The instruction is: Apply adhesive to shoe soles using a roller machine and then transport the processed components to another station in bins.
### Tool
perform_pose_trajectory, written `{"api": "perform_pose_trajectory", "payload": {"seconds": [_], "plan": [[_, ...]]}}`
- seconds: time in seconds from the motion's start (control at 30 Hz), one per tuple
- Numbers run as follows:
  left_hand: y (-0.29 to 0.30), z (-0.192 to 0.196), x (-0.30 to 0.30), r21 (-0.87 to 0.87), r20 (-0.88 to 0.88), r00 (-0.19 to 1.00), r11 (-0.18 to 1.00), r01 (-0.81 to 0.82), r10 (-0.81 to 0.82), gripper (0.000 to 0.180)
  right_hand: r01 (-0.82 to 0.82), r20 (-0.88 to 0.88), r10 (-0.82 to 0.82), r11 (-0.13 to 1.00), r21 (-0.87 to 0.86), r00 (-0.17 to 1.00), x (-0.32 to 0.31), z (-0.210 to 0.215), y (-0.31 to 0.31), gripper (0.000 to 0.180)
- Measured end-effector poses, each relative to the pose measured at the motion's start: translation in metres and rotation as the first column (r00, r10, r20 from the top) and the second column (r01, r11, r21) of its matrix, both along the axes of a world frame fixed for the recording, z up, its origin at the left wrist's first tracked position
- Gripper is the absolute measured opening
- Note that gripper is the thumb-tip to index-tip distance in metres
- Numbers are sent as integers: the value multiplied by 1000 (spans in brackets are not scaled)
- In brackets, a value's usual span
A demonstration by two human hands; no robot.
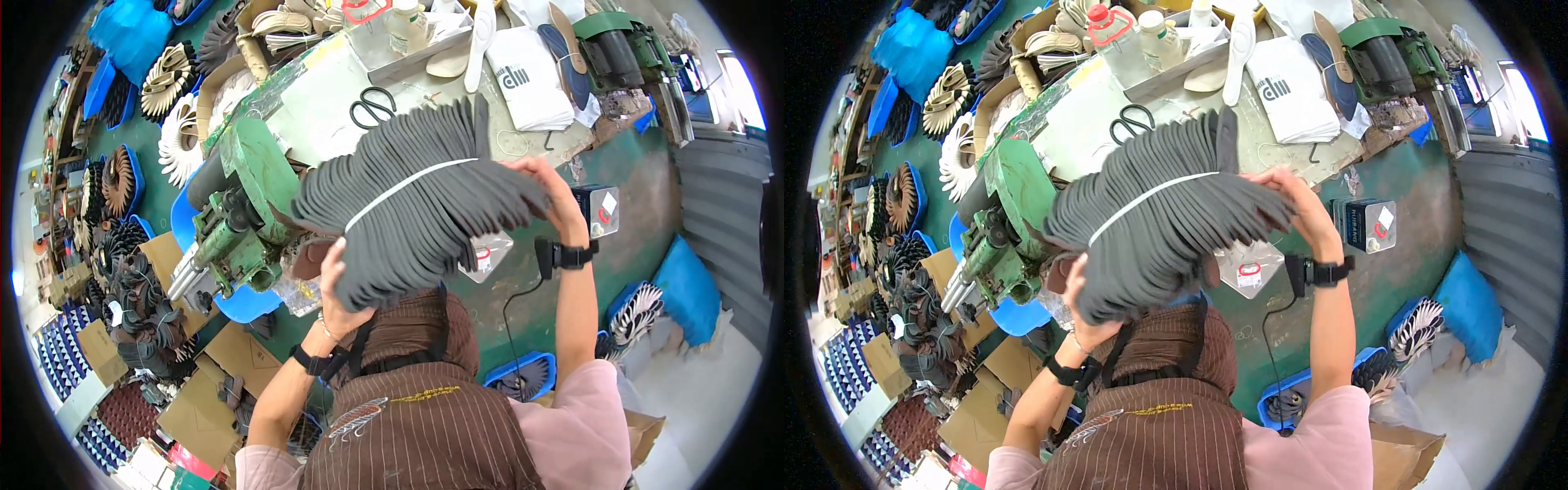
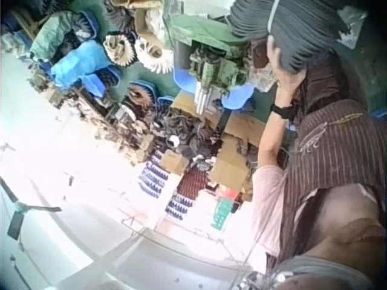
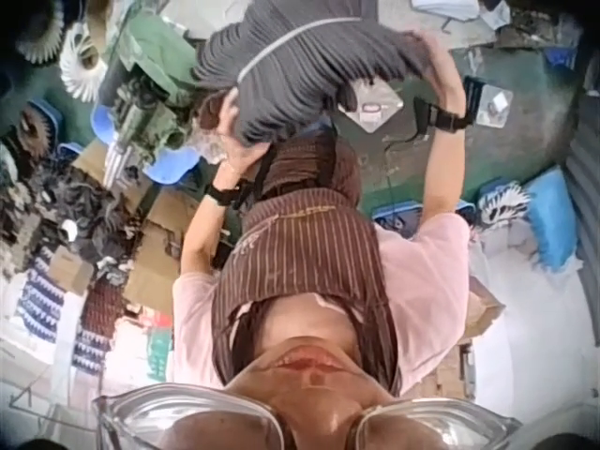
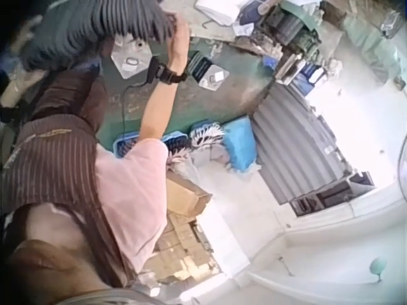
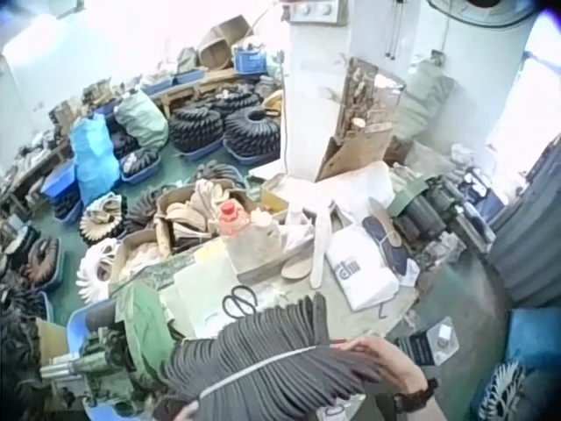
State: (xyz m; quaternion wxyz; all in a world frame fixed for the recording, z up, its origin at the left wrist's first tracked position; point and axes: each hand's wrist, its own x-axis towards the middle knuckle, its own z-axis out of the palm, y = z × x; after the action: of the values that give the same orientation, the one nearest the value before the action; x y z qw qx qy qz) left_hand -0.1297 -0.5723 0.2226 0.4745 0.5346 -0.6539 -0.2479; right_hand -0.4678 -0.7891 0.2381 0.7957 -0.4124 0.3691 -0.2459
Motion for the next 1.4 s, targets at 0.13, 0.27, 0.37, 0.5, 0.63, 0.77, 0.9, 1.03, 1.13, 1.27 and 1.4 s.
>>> {"api": "perform_pose_trajectory", "payload": {"seconds": [0.13, 0.27, 0.37, 0.5, 0.63, 0.77, 0.9, 1.03, 1.13, 1.27, 1.4], "plan": [[23, -27, -1, 490, 224, 866, 820, 297, -448, 85, -260, -315, 210, 957, -125, 925, 11, -61, -3, 46], [2, -5, -17, 767, 213, 835, 616, 179, -507, 71, -296, -678, -37, 882, -367, 734, 53, -95, 26, 75], [-28, -8, -17, 614, 336, 838, 775, 151, -430, 45, -265, -749, -249, 829, -493, 615, 78, -96, 36, 88], [-88, -8, -31, 474, 431, 841, 875, 97, -327, 34, -273, -756, -395, 762, -587, 522, 104, -104, 26, 102], [-131, -32, -52, 269, 715, 679, 962, -43, -169, 61, -341, -796, -273, 794, -504, 541, 114, -125, 12, 131], [-129, -74, -48, 349, 737, 650, 929, -126, -188, 81, -322, -807, -149, 864, -388, 571, 119, -125, 1, 146], [-124, -78, -46, 357, 679, 717, 924, -133, -159, 85, -289, -796, -119, 892, -349, 593, 117, -130, 3, 147], [-120, -71, -45, 367, 560, 822, 921, -134, -103, 84, -245, -766, -111, 910, -335, 634, 115, -137, -1, 146], [-97, -47, -45, 274, 451, 888, 934, -229, 85, 59, -197, -740, -153, 911, -363, 655, 108, -144, -4, 145], [-59, -27, -27, 780, 328, 936, 522, -345, 127, 28, -178, -753, -140, 929, -324, 643, 101, -153, -6, 136], [-32, -82, 2, 989, -128, 909, 113, 90, 396, 53, -94, -589, 17, 991, -100, 808, 109, -103, -18, 92]]}}
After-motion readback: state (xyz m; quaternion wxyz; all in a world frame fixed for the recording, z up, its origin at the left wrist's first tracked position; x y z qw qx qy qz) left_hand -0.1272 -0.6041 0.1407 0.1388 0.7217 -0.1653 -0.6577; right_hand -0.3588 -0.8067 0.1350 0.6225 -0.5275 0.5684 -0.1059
